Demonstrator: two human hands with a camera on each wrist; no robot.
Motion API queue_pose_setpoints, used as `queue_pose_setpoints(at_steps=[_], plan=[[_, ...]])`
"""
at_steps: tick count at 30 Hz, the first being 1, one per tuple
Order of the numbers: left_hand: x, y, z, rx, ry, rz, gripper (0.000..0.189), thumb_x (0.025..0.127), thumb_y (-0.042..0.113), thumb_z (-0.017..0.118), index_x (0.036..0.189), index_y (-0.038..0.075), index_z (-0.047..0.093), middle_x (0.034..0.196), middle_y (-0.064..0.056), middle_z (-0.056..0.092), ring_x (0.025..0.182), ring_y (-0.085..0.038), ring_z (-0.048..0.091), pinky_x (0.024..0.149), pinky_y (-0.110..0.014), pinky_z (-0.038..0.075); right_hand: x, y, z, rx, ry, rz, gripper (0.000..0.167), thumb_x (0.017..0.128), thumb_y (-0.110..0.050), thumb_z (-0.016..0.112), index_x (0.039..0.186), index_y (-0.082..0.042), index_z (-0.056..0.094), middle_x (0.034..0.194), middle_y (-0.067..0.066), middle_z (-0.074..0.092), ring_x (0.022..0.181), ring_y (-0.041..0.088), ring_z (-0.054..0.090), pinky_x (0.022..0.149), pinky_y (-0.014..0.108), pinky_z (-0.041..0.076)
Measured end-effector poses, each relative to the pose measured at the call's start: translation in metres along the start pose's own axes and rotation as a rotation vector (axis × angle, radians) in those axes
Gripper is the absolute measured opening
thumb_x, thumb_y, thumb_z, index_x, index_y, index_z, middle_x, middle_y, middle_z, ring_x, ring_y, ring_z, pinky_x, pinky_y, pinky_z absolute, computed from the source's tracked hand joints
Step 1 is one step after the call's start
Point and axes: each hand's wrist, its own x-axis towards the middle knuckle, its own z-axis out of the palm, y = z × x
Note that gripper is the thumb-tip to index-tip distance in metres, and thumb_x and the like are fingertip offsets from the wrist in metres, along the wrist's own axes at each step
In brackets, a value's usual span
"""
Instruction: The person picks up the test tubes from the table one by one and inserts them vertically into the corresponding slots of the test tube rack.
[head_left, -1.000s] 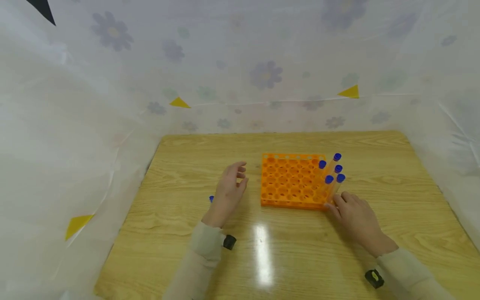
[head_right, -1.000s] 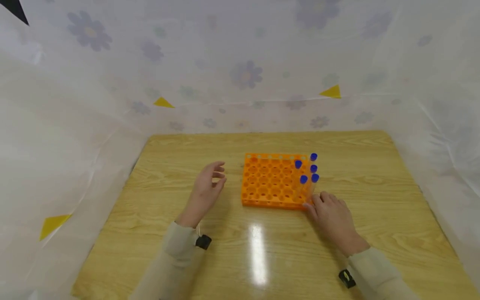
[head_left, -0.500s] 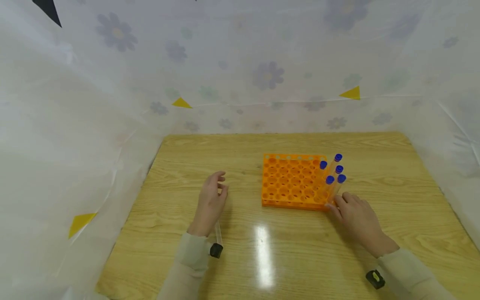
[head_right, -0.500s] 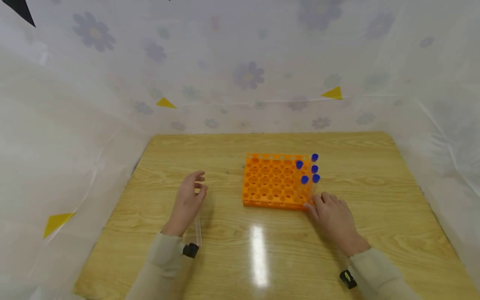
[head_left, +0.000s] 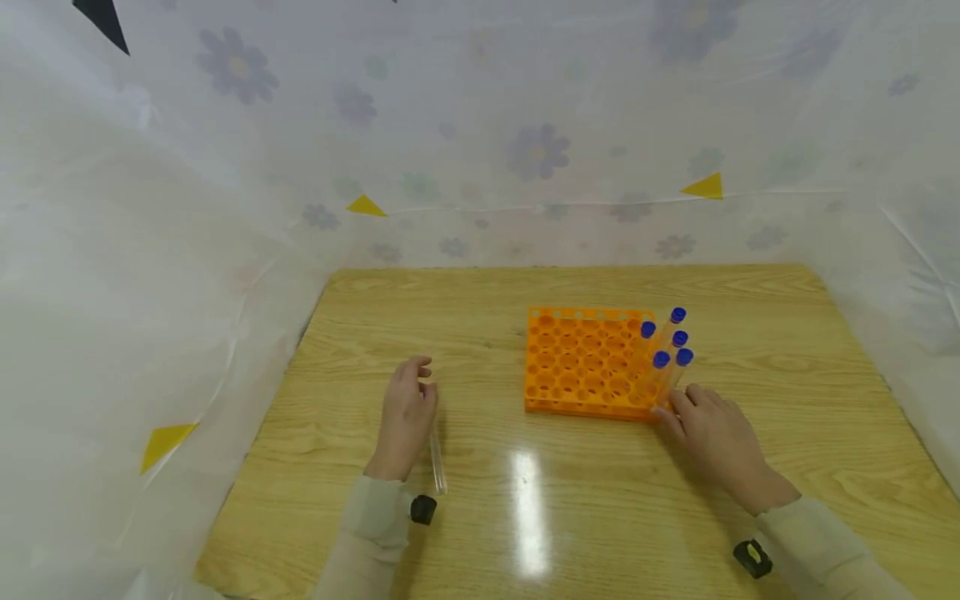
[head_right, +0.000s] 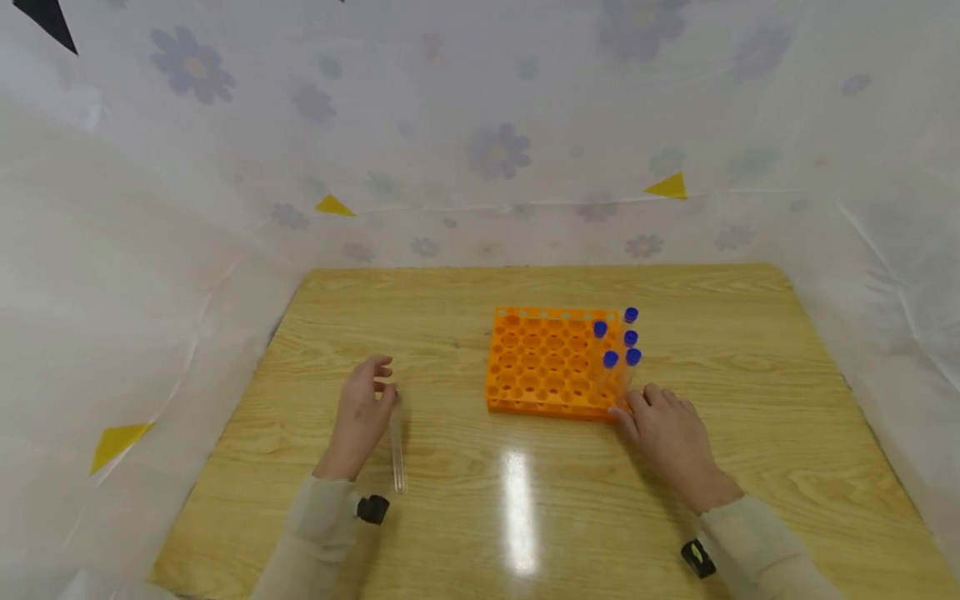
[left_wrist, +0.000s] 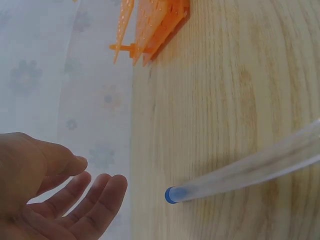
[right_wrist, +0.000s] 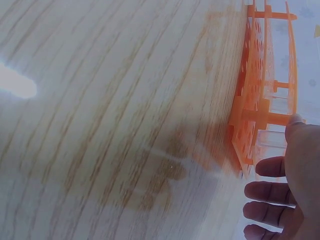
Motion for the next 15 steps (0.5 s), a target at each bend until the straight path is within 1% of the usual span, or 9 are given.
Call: queue_pose_setpoints(at_steps=[6,12,15], plan=[[-0.005,-0.009,0.001,0.017,-0.020,-0.060,0.035,0.096,0.003,0.059,0.131,0.002,0.054,0.115,-0.019,0.060,0.092,-0.026,0.062,0.071,-0.033,0.055,0.000,0.000,0.000,-0.005,0.006,-0.007,0.022,0.097,-0.028,0.064,0.093,-0.007,0.059,0.078,0.005,0.052,0.066,0.019,0.048,0.056,0.036,0.040],[-0.011,-0.016,0.005,0.032,-0.045,-0.125,0.034,0.097,0.007,0.060,0.129,-0.001,0.054,0.115,-0.023,0.059,0.088,-0.028,0.066,0.068,-0.033,0.057,0.000,0.001,0.001,-0.005,0.019,-0.023,0.022,0.097,-0.027,0.064,0.093,-0.005,0.060,0.078,0.005,0.052,0.064,0.019,0.048,0.054,0.035,0.040],[-0.015,-0.017,0.006,0.061,-0.081,-0.161,0.036,0.097,0.009,0.060,0.130,-0.002,0.053,0.115,-0.024,0.059,0.085,-0.028,0.064,0.065,-0.034,0.055,0.000,0.002,0.003,-0.009,0.048,-0.037,0.023,0.096,-0.027,0.065,0.090,-0.007,0.059,0.075,0.004,0.050,0.062,0.017,0.047,0.052,0.033,0.038]])
